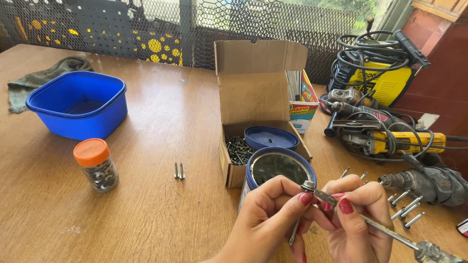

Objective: Assembling bolts by adding washers and nuts and using a screwdriver to tighten them at a workbench.

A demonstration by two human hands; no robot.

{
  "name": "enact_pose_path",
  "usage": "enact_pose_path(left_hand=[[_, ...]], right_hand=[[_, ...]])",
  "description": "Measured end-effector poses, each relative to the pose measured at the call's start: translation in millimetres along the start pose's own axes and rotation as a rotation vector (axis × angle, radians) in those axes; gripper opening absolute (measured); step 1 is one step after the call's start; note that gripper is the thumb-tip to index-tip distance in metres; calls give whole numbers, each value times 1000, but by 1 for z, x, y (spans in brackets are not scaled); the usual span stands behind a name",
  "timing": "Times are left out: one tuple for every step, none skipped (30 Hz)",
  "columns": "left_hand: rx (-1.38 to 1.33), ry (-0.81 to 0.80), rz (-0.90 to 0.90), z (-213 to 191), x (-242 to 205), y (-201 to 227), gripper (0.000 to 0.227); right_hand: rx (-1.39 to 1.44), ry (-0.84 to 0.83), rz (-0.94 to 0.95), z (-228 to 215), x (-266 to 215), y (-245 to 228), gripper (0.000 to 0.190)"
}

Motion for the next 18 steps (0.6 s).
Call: enact_pose_path(left_hand=[[0, 1, -1, -1, 0, 1, 21], [8, -3, -13, -1, 0, 1, 22], [15, -6, -25, -1, 0, 1, 23], [14, -5, -26, -1, 0, 0, 23], [4, -7, -25, -1, 0, -1, 22], [-6, -9, -25, -1, 0, -2, 22], [-6, -10, -24, 0, -1, -1, 22], [-18, -11, -23, 0, -1, 0, 21], [-30, -13, -22, 1, -1, 1, 21], [-30, -14, -22, 1, -1, 2, 21], [-40, -12, -31, 1, -1, 1, 21], [-51, -10, -41, 1, -1, 0, 21], [-51, -9, -42, 0, 0, 1, 21], [-55, 10, -55, -2, 0, 0, 19], [-59, 28, -68, -4, 1, 0, 17], [-59, 27, -71, -6, 2, 6, 17], [-2, 66, -75, -12, 3, 12, 17], [55, 105, -79, -18, 4, 19, 17]], right_hand=[[0, 0, 1, 1, 0, 0, 4], [-15, 1, -8, 1, 1, -2, 4], [-30, 1, -16, 2, 1, -3, 4], [-30, 1, -15, 2, 0, -4, 4], [-9, 16, 0, 0, -1, -4, 4], [12, 32, 14, -2, -1, -4, 4], [13, 32, 12, -3, -2, -3, 4], [7, 37, 8, -5, -2, -3, 5], [2, 42, 3, -7, -3, -3, 5], [2, 42, 1, -1, 0, -6, 5], [14, 16, -4, 7, 3, -9, 4], [27, -9, -10, 15, 5, -13, 3], [27, -8, -9, 12, 5, -11, 3], [28, 1, -18, 8, 4, -11, 1], [27, 12, -29, 4, 3, -11, 2], [27, 15, -29, -1, 6, -12, 2], [5, 36, -65, -7, 10, -16, 3], [-17, 58, -100, -14, 14, -21, 7]])
Point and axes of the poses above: each hand's wrist, its own x-axis towards the middle knuckle, its own z-axis out of the palm, y = z × x, the point moved 10 cm from there along x, towards the middle knuckle, and after that the axes turned 11 degrees about x, right-handed, at the moved point
